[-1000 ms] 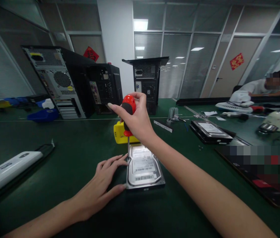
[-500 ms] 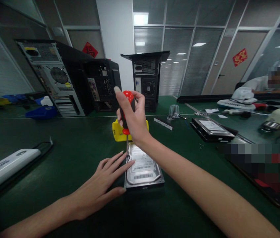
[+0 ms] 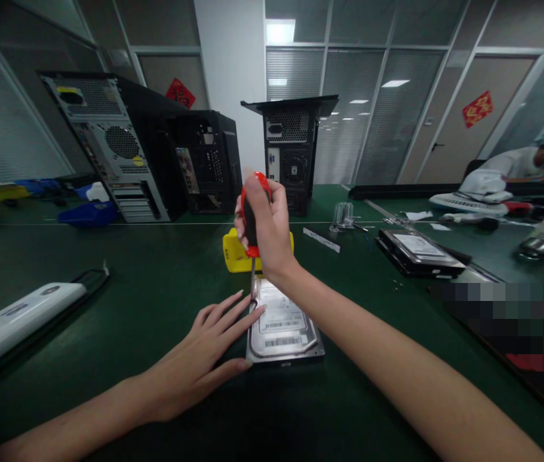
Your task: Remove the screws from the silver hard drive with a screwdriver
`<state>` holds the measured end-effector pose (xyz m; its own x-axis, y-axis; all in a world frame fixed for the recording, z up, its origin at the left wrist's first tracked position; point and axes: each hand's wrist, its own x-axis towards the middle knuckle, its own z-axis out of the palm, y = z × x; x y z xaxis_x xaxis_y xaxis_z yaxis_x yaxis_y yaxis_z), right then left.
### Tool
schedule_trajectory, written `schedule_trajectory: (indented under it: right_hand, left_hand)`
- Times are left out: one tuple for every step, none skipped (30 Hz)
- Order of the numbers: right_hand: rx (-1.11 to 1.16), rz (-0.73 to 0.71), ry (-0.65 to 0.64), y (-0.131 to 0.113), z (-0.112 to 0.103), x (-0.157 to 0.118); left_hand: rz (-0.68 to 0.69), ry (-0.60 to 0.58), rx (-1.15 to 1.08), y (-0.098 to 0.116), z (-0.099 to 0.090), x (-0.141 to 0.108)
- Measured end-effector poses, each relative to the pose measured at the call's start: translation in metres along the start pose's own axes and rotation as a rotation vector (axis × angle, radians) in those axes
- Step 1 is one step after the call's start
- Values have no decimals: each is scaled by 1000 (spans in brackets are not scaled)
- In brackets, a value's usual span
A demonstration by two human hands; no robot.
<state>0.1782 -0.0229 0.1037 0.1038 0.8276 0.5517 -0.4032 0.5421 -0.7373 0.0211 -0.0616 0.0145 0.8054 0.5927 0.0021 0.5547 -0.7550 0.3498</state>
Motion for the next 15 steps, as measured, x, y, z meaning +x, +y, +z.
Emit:
schedule_trajectory:
  right_hand:
    - [-27,0,4,0,0,-1]
    - [-55,-2,-2,0,1,-1]
    - [-75,-10,-13,1,1,-2]
    - [-84,-16,-27,2,1,-2]
    - [-80,-17,-41,2,1,-2]
    - [-64,-18,-50,3,1,-2]
    - [-41,-16,-58,4,1,-2]
    - [-16,-9,-67,4,1,-2]
    - [6,0,-78,4,1,-2]
    - [18,12,-90,4,1,-2]
    - [20,21,-103,3,2,-2]
    - [12,27,-111,3,2,-2]
    - [-9,35,-114,2,2,-3]
    - [-54,49,-118,2,2,-3]
    - [-103,60,-116,1,2,-3]
  left_hand:
    - [-1,1,3,0,0,0]
    - [-2,7,8,0,0,0]
    - [-1,15,12,0,0,0]
    - [3,20,13,0,0,0]
    - [7,24,11,0,-1,-1]
    - [12,24,4,1,-1,-1]
    - [14,20,-5,2,-3,-1]
    - [11,12,-14,3,-4,-1]
    - [5,3,-23,3,-5,-1]
    - [-2,-2,-29,4,-6,-1]
    - [-7,-5,-32,5,-7,0]
    - [-9,-7,-34,5,-7,0]
    - [-10,-5,-34,5,-7,0]
    - [-7,-2,-33,5,-7,0]
    - [-4,6,-31,5,-6,0]
